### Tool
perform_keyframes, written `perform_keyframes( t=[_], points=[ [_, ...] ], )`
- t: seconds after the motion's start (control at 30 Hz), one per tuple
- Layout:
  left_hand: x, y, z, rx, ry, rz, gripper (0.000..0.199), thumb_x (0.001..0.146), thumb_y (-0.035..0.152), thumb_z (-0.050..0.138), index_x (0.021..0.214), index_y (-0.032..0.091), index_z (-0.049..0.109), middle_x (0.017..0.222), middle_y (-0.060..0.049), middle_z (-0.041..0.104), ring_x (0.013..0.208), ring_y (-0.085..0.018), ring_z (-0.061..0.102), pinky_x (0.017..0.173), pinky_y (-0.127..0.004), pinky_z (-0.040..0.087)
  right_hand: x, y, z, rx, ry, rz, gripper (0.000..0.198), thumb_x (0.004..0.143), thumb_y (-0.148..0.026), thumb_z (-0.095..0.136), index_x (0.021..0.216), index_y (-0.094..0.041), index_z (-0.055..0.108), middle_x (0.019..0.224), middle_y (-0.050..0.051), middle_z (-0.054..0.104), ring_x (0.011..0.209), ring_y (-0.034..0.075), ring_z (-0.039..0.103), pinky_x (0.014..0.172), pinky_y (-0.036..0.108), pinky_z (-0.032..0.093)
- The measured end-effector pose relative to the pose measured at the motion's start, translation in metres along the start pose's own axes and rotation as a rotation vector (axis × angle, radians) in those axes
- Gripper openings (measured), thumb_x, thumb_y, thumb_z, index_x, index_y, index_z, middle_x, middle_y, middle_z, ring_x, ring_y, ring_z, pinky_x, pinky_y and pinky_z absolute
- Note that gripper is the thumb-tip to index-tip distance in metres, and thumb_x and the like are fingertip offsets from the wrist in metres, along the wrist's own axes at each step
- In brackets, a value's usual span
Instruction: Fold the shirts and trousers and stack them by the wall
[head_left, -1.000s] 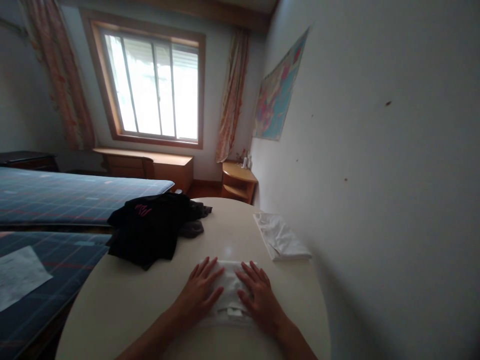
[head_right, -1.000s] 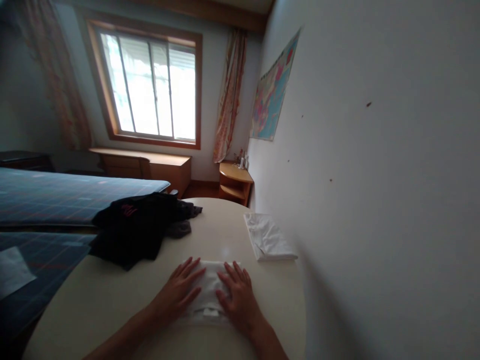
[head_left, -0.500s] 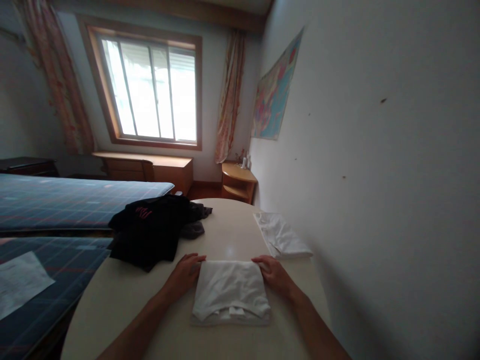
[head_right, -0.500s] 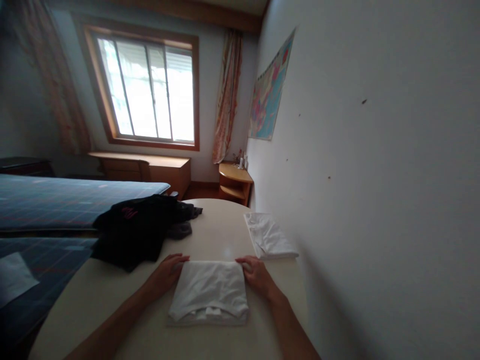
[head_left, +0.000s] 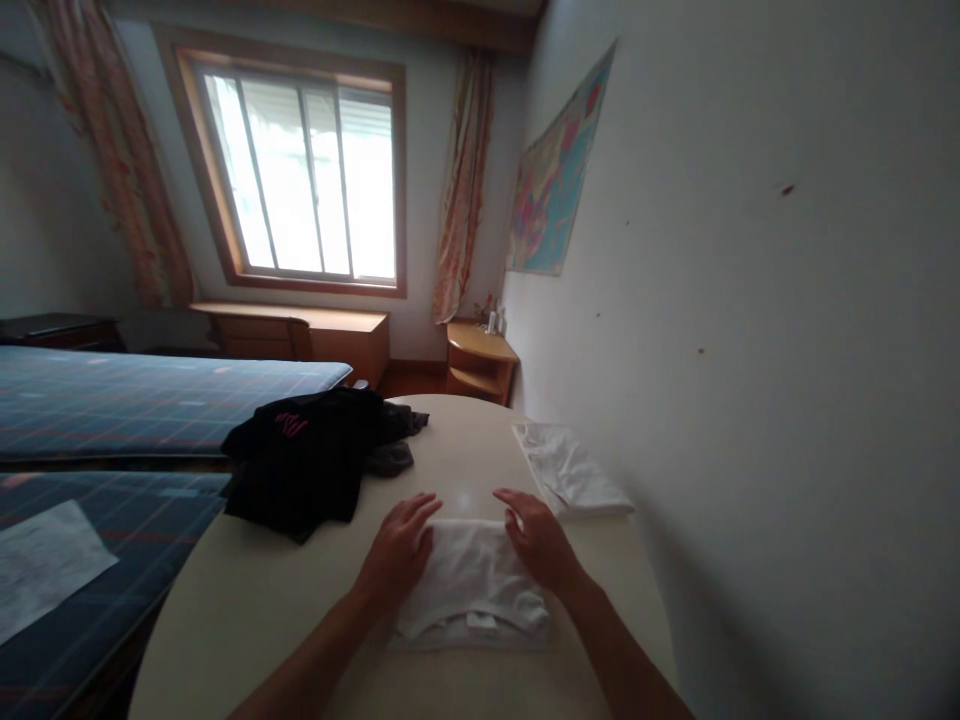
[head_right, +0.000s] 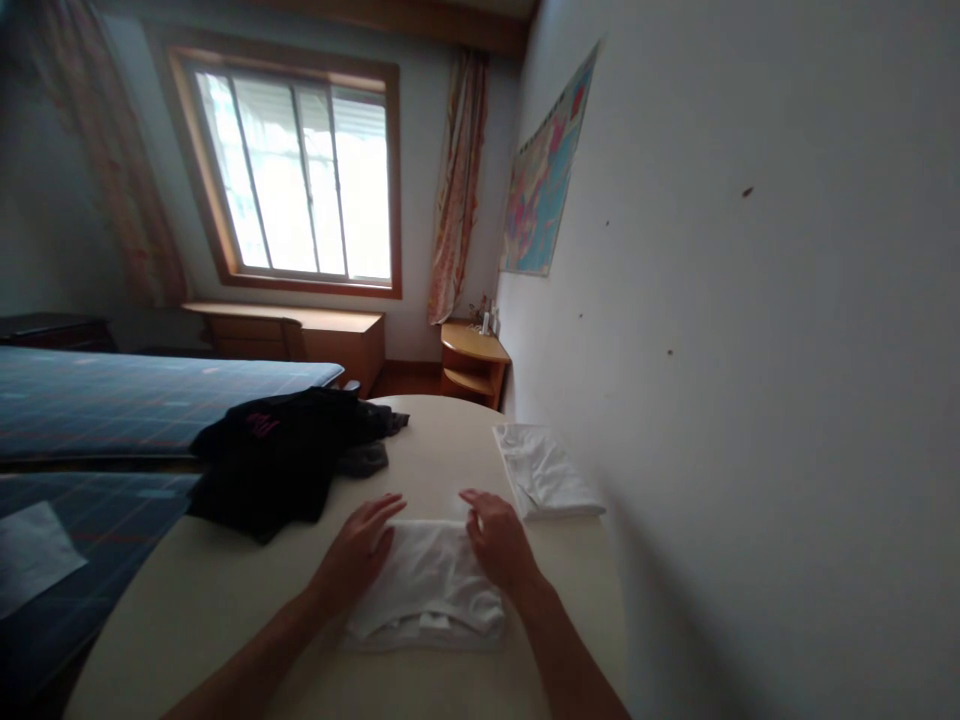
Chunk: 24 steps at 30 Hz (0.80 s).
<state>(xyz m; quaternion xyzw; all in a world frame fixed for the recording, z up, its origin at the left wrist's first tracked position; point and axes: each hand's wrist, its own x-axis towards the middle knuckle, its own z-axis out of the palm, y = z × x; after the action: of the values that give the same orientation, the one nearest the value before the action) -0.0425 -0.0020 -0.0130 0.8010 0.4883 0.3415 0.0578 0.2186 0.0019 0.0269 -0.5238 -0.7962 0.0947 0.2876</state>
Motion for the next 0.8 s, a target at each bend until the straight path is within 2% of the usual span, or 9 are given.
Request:
perform_keyframes(
  t=[0.07, 0.13, 0.2, 0.27, 0.37, 0.5, 0.6, 0.7, 0.8],
  points=[
    [-0.006, 0.009, 0.004, 0.07, -0.112, 0.072, 0.051, 0.095, 0.028, 0.046, 0.146, 0.029, 0.045, 0.153, -0.005, 0.044, 0.143, -0.025, 0.036, 0.118, -0.051, 0.028, -0.003, -0.019, 0.01, -0.063, -0.129, -0.074, 0.05, 0.098, -0.035, 0.04, 0.145, -0.022, 0.048, 0.149, 0.007, 0.048, 0.142, 0.024, 0.037, 0.119, 0.045, 0.024],
    [-0.012, 0.012, 0.007, 0.132, -0.218, 0.086, 0.057, 0.096, 0.037, 0.049, 0.151, 0.035, 0.035, 0.158, -0.004, 0.035, 0.147, -0.03, 0.027, 0.118, -0.056, 0.024, -0.01, -0.032, 0.021, -0.113, -0.261, -0.096, 0.056, 0.099, -0.048, 0.039, 0.151, -0.026, 0.038, 0.157, 0.005, 0.036, 0.147, 0.026, 0.026, 0.121, 0.05, 0.016],
    [-0.016, 0.009, 0.007, 0.162, -0.288, 0.053, 0.058, 0.096, 0.045, 0.049, 0.151, 0.039, 0.032, 0.161, -0.003, 0.029, 0.148, -0.033, 0.023, 0.116, -0.059, 0.025, -0.017, -0.038, 0.028, -0.147, -0.341, -0.071, 0.061, 0.099, -0.055, 0.037, 0.153, -0.029, 0.032, 0.16, 0.005, 0.03, 0.148, 0.027, 0.023, 0.121, 0.051, 0.013],
    [-0.017, 0.005, 0.007, 0.161, -0.319, -0.007, 0.056, 0.096, 0.049, 0.047, 0.15, 0.039, 0.035, 0.162, -0.004, 0.027, 0.148, -0.033, 0.022, 0.116, -0.058, 0.026, -0.022, -0.039, 0.031, -0.17, -0.364, -0.033, 0.063, 0.098, -0.057, 0.036, 0.155, -0.029, 0.029, 0.161, 0.006, 0.028, 0.148, 0.027, 0.024, 0.121, 0.051, 0.013],
    [-0.014, -0.004, 0.005, 0.127, -0.278, -0.103, 0.05, 0.098, 0.041, 0.043, 0.147, 0.031, 0.044, 0.155, -0.007, 0.041, 0.144, -0.03, 0.033, 0.117, -0.055, 0.026, -0.025, -0.04, 0.028, -0.181, -0.368, 0.007, 0.062, 0.099, -0.056, 0.036, 0.154, -0.029, 0.031, 0.159, 0.008, 0.033, 0.146, 0.028, 0.028, 0.12, 0.051, 0.014],
    [-0.007, -0.018, 0.002, 0.023, -0.143, -0.15, 0.039, 0.094, 0.027, 0.045, 0.129, 0.019, 0.061, 0.13, -0.01, 0.063, 0.127, -0.026, 0.052, 0.115, -0.049, 0.033, -0.02, -0.046, 0.019, -0.168, -0.36, 0.033, 0.057, 0.099, -0.052, 0.039, 0.148, -0.025, 0.041, 0.151, 0.011, 0.045, 0.139, 0.028, 0.039, 0.116, 0.049, 0.023],
    [-0.004, -0.024, 0.001, -0.134, -0.079, -0.136, 0.032, 0.09, 0.026, 0.051, 0.118, 0.019, 0.066, 0.118, -0.01, 0.067, 0.117, -0.025, 0.058, 0.107, -0.043, 0.043, -0.006, -0.051, 0.016, -0.19, -0.355, 0.055, 0.05, 0.099, -0.05, 0.038, 0.138, -0.023, 0.054, 0.136, 0.012, 0.06, 0.125, 0.028, 0.053, 0.107, 0.046, 0.035],
    [-0.003, -0.02, -0.001, -0.287, -0.038, -0.13, 0.027, 0.09, 0.025, 0.05, 0.112, 0.021, 0.065, 0.112, -0.008, 0.066, 0.107, -0.023, 0.062, 0.1, -0.04, 0.049, 0.014, -0.05, 0.014, -0.218, -0.351, 0.089, 0.052, 0.096, -0.057, 0.04, 0.127, -0.022, 0.063, 0.124, 0.013, 0.066, 0.115, 0.029, 0.059, 0.1, 0.044, 0.04],
    [-0.002, -0.009, -0.002, -0.416, -0.001, -0.148, 0.023, 0.092, 0.028, 0.049, 0.108, 0.022, 0.064, 0.108, -0.007, 0.065, 0.098, -0.02, 0.065, 0.091, -0.037, 0.054, 0.033, -0.044, 0.007, -0.143, -0.471, 0.068, 0.052, 0.089, -0.062, 0.05, 0.113, -0.02, 0.071, 0.111, 0.012, 0.072, 0.101, 0.026, 0.064, 0.087, 0.034, 0.045]
  ],
)
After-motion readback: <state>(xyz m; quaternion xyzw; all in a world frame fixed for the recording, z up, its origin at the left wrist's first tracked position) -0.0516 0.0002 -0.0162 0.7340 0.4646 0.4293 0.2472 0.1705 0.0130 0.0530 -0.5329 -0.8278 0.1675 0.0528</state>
